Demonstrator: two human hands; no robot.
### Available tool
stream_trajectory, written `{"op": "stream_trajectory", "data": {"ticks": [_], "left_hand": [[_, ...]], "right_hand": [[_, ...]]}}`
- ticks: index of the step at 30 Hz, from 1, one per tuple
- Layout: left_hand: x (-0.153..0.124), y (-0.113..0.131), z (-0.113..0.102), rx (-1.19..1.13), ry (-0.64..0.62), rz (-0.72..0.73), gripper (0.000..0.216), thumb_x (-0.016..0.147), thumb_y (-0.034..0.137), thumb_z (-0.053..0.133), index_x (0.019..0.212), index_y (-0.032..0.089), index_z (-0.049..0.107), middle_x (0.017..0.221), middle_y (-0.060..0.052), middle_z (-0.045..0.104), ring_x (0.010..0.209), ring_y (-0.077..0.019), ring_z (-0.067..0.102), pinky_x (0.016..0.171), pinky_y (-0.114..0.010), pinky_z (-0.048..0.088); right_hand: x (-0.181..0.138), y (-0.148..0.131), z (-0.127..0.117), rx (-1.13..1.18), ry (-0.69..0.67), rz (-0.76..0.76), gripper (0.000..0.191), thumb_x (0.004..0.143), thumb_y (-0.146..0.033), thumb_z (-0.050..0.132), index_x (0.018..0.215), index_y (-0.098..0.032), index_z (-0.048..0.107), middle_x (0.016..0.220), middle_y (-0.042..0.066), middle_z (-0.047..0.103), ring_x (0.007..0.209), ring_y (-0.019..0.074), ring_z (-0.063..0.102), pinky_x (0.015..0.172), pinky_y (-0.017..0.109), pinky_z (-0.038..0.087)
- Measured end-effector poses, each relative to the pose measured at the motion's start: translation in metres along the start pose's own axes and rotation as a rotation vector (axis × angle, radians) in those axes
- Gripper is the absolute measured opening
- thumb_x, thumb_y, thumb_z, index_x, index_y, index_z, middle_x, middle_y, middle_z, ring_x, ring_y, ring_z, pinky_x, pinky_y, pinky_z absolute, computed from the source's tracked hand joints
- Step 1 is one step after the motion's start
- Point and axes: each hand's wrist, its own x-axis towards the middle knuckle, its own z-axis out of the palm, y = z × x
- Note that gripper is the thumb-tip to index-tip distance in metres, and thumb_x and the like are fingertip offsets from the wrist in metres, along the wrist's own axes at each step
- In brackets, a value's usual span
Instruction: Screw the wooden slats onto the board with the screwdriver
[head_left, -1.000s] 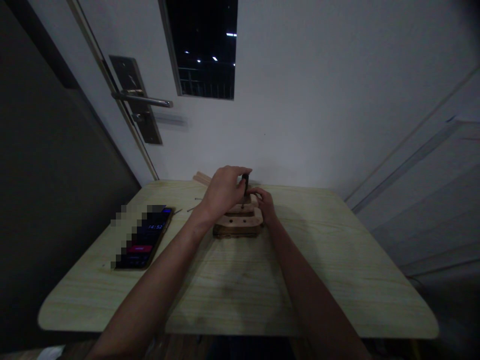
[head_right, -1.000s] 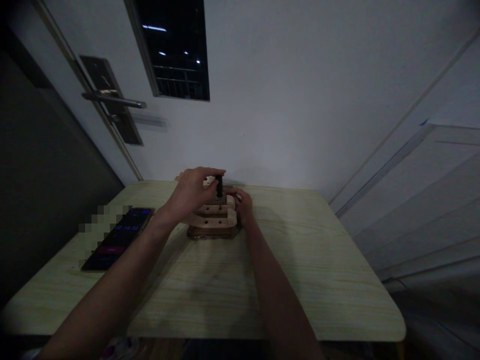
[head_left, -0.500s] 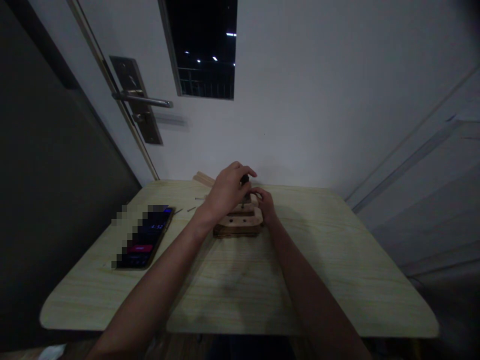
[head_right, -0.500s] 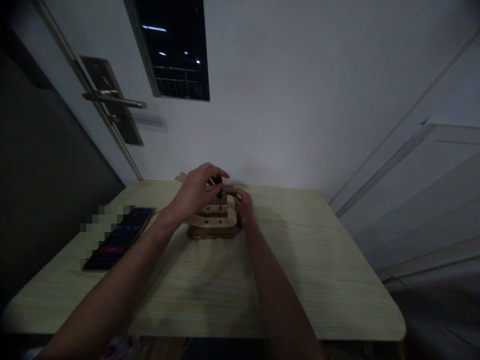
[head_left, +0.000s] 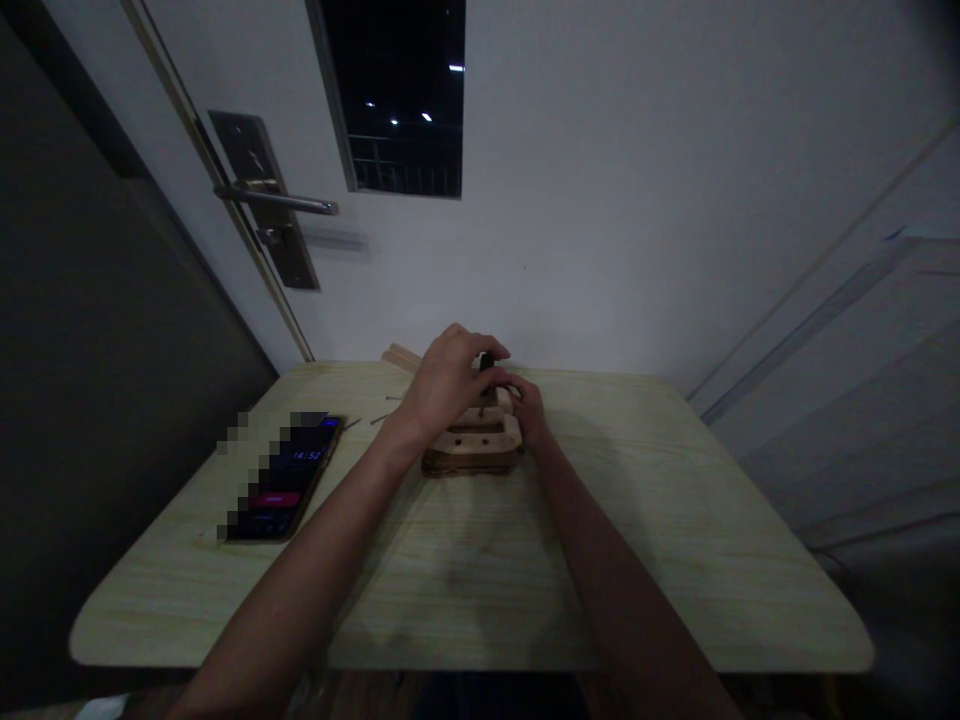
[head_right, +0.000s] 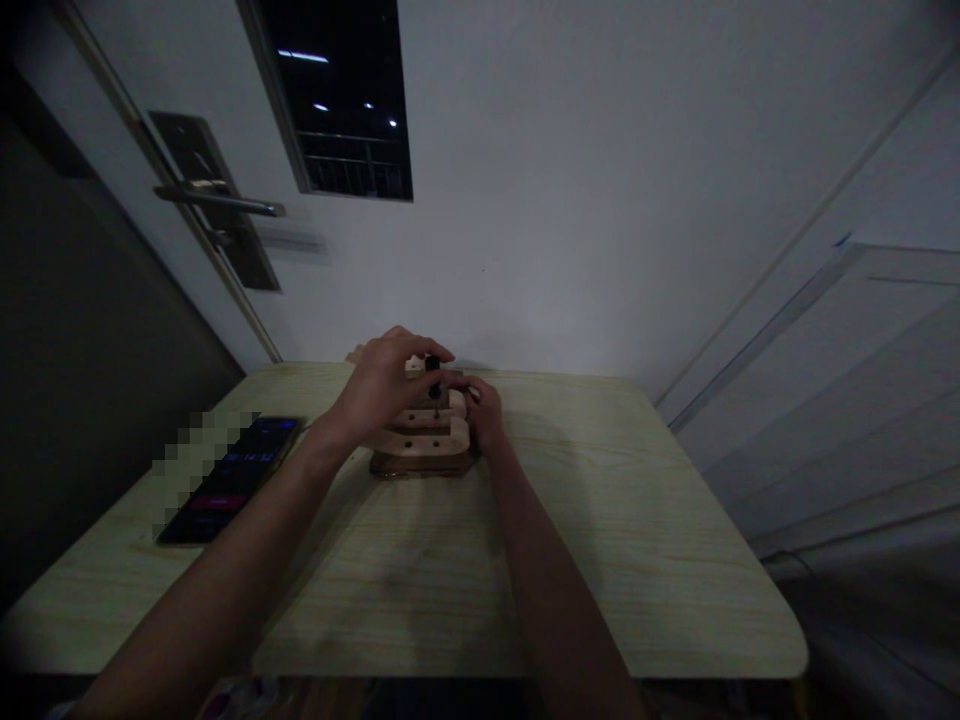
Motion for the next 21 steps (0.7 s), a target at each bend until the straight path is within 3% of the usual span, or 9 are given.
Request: {"op": "stream_trajectory", "data": {"ticks": [9,16,21], "left_hand": [[0.001,-0.002,0.002,-0.228,-0.035,0.002,0.044,0.077,-0.004,0.057,0.114,0.016,0.070,0.113,-0.008,0.074,0.099,-0.0171,0.070,0.094,-0.034,0.057],[0.002,-0.007,0.008,-0.264,-0.001,-0.128,0.028,0.080,0.004,0.064,0.104,0.015,0.074,0.103,-0.008,0.076,0.092,-0.0166,0.071,0.088,-0.031,0.060],[0.003,-0.010,0.008,-0.234,0.024,-0.142,0.018,0.080,0.011,0.073,0.096,0.017,0.076,0.098,-0.007,0.076,0.091,-0.0172,0.070,0.085,-0.031,0.060]], "right_hand": [[0.005,0.006,-0.003,-0.022,-0.007,0.003,0.016,0.066,-0.030,0.058,0.074,-0.022,0.070,0.080,0.004,0.074,0.081,0.0228,0.066,0.081,0.036,0.053],[0.005,0.009,-0.003,-0.012,-0.016,0.005,0.017,0.066,-0.031,0.058,0.075,-0.023,0.070,0.082,0.003,0.075,0.082,0.0223,0.067,0.081,0.035,0.054],[0.006,0.010,-0.003,-0.010,-0.011,0.002,0.016,0.065,-0.030,0.058,0.074,-0.023,0.070,0.080,0.004,0.074,0.082,0.0237,0.067,0.082,0.038,0.054]]}}
